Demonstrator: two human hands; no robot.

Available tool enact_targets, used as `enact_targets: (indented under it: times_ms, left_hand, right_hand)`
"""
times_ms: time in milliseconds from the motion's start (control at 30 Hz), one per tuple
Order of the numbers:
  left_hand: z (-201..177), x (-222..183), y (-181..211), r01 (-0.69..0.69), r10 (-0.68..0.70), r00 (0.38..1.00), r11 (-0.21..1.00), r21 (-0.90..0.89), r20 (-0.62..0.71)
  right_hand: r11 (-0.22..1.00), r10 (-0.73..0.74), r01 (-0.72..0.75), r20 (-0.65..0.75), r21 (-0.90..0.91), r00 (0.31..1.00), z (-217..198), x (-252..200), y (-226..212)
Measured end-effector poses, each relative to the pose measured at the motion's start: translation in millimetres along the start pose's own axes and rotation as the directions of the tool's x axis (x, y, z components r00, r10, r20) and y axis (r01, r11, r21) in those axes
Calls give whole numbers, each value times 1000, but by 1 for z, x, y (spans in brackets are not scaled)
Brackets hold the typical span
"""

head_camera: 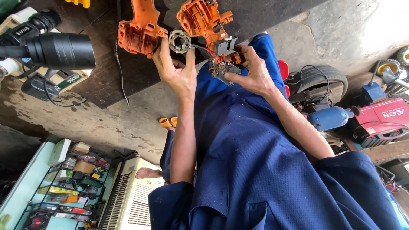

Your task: Disassembling a handheld power tool to clean internal components like the motor and gears before reassembling the housing.

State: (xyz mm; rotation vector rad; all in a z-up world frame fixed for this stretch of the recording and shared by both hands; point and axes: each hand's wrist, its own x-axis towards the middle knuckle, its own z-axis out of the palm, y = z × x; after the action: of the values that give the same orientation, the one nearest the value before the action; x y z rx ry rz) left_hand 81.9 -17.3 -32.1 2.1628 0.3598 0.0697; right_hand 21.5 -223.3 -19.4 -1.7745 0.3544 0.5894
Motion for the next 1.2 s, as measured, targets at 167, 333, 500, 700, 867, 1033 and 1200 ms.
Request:
enact_targets:
  times_ms: [167,333,500,700,867,1033,1200]
  left_hand:
    - [-3,2,-9,-57,57,998,998,0,19]
    - [-4,2,1,-88,89,996,967,-237,-5]
    - [-15,7,14,-192,204,978,955,-225,32]
    - [-16,17,17,-436,440,898,895,-99,24]
    - [-15,26,28,-455,466,881,882,-121,80]
    - [-12,42,52,-429,440,889,897,-109,126]
    - [-6,49,53,-450,449,879,893,-33,161]
  right_hand:
    - [977,-30,20,43,214,999,-5,3,-12]
    - [984,-37,28,51,175,998,-6,2,-12]
    - [960,-58,30,93,279,994,-9,2,-15]
    - [944,-38,3,102,329,994,-9,3,-16]
    - [949,-46,13,98,315,994,-10,3,-14]
    - [954,-56,23,102,300,993,-11,3,-15]
    - [935,-31,-11,110,356,993,-10,3,-11]
